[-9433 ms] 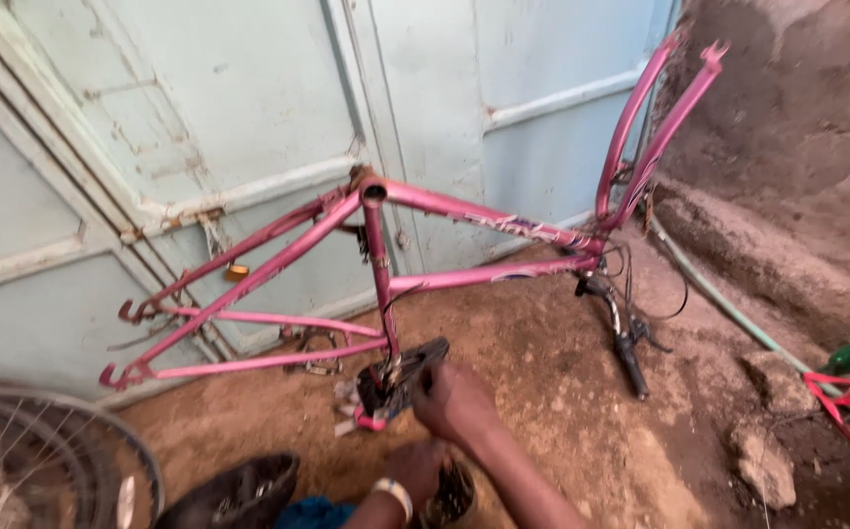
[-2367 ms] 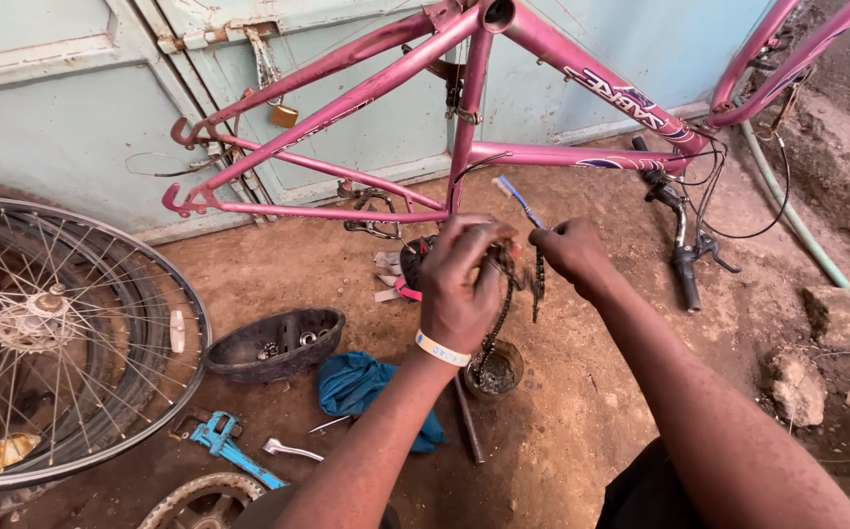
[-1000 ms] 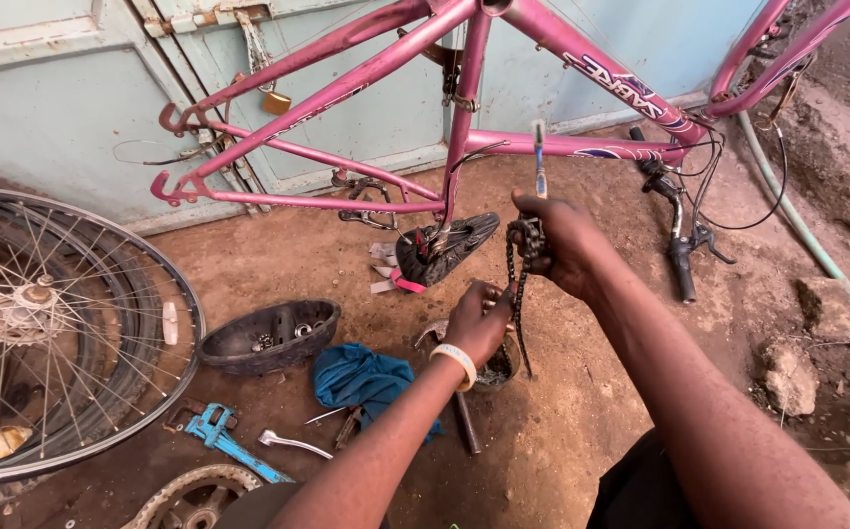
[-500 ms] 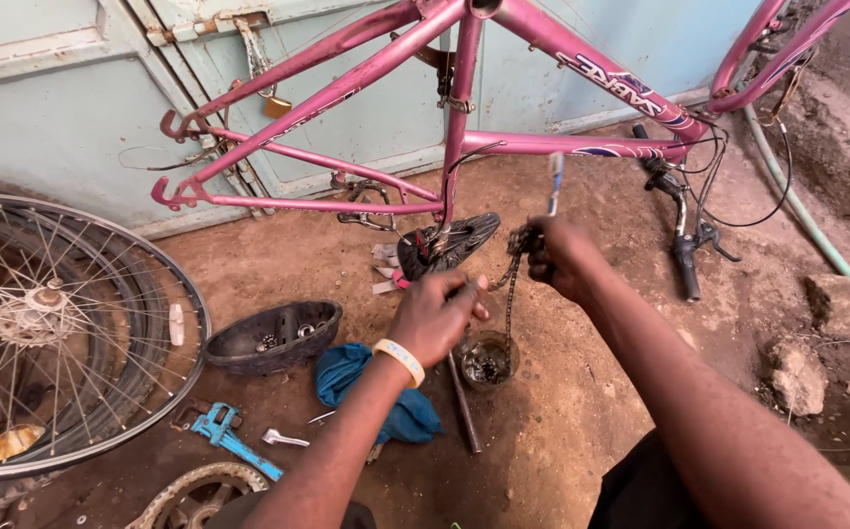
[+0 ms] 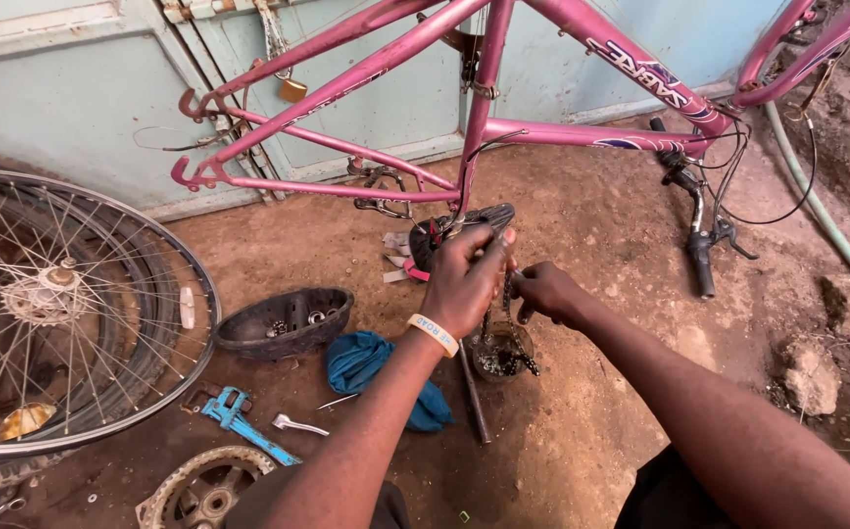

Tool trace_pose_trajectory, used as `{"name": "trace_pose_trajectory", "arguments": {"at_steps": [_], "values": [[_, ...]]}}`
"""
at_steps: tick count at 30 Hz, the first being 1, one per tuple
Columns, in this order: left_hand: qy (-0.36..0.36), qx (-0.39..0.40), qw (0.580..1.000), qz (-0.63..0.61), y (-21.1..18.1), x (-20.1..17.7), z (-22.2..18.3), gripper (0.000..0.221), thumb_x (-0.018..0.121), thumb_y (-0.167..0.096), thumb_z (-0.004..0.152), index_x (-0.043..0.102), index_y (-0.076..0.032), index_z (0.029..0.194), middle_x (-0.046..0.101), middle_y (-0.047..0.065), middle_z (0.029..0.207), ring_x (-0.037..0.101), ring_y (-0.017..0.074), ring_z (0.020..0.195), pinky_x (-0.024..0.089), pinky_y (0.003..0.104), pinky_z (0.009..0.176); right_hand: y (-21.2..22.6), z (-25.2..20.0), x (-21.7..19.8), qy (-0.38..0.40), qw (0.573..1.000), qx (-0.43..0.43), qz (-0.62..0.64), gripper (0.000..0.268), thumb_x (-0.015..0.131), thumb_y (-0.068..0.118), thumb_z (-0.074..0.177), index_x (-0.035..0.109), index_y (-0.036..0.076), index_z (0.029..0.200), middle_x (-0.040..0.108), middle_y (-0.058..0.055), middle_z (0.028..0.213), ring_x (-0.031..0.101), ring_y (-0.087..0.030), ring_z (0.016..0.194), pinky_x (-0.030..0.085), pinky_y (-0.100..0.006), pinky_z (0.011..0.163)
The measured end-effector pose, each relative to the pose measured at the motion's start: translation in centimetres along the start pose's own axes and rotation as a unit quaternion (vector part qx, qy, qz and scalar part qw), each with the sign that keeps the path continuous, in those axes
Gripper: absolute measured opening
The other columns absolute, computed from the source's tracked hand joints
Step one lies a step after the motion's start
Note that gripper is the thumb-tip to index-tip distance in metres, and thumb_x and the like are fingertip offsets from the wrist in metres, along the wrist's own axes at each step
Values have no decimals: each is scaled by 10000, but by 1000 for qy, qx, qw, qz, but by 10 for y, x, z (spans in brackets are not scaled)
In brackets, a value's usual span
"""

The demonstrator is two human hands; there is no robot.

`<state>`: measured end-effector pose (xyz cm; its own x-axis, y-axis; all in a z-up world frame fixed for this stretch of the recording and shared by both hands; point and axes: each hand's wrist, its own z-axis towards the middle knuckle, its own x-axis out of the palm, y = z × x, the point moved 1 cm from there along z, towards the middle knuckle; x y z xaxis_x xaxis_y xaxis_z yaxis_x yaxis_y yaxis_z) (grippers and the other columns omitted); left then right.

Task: Cleaning a bicycle chain by scrubbing it with a toothbrush and rotating it to reach all links.

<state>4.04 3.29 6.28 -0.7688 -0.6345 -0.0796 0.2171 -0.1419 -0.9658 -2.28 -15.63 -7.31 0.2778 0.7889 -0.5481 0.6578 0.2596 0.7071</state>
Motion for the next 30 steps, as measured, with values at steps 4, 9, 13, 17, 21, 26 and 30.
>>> {"name": "trace_pose_trajectory", "arguments": {"at_steps": [4, 9, 13, 17, 21, 26, 30], "values": [[6, 117, 980, -158, -19, -1, 6, 297, 544, -264, 1076, 650, -78, 869, 688, 132, 835, 599, 104, 584, 514, 246, 550, -31, 30, 10, -7, 985, -57, -160, 279, 719, 367, 774, 805, 126, 886, 757, -104, 695, 751, -306, 731, 598, -407, 747], [16, 145, 963, -226, -24, -7, 9, 316, 555, -253, 1080, 576, -76, 820, 698, 170, 894, 600, 99, 596, 496, 250, 558, -39, 24, 31, 49, 972, -48, -223, 489, 767, 430, 777, 755, 102, 1140, 758, -229, 1056, 690, -431, 1128, 529, -531, 1025], [14, 156, 955, -252, -20, -8, 11, 299, 569, -251, 1074, 563, -97, 818, 697, 164, 923, 571, 77, 608, 493, 239, 571, -36, 7, 40, 47, 967, -65, -241, 540, 822, 400, 750, 712, 67, 1160, 749, -261, 1074, 673, -464, 1152, 513, -556, 1056], [-2, 156, 951, -266, -33, -17, 8, 287, 556, -273, 1080, 574, -113, 842, 698, 155, 938, 570, 69, 612, 504, 231, 577, -50, 34, 46, -24, 951, -80, -298, 422, 673, 414, 836, 775, 79, 1070, 765, -254, 992, 708, -445, 1087, 561, -544, 964], [-16, 161, 945, -284, -35, -23, 11, 333, 556, -293, 1069, 542, -102, 796, 697, 176, 908, 527, 48, 541, 405, 195, 500, -1, 16, 29, -73, 965, -113, -226, 337, 616, 276, 798, 749, 16, 965, 735, -297, 915, 692, -505, 1047, 551, -593, 923], [-16, 150, 944, -292, -14, -15, 14, 338, 565, -257, 1063, 527, -97, 767, 687, 190, 857, 501, 50, 511, 380, 175, 485, 52, -17, 9, -143, 970, -95, -173, 289, 582, 334, 774, 724, 103, 876, 706, -201, 795, 729, -425, 941, 567, -573, 790], [-13, 131, 947, -293, -14, -11, 12, 347, 582, -245, 1059, 542, -88, 752, 690, 187, 837, 476, 43, 483, 362, 184, 461, 82, -56, -9, -164, 967, -103, -163, 342, 577, 325, 792, 750, 58, 916, 704, -253, 803, 709, -479, 943, 526, -609, 811]]}}
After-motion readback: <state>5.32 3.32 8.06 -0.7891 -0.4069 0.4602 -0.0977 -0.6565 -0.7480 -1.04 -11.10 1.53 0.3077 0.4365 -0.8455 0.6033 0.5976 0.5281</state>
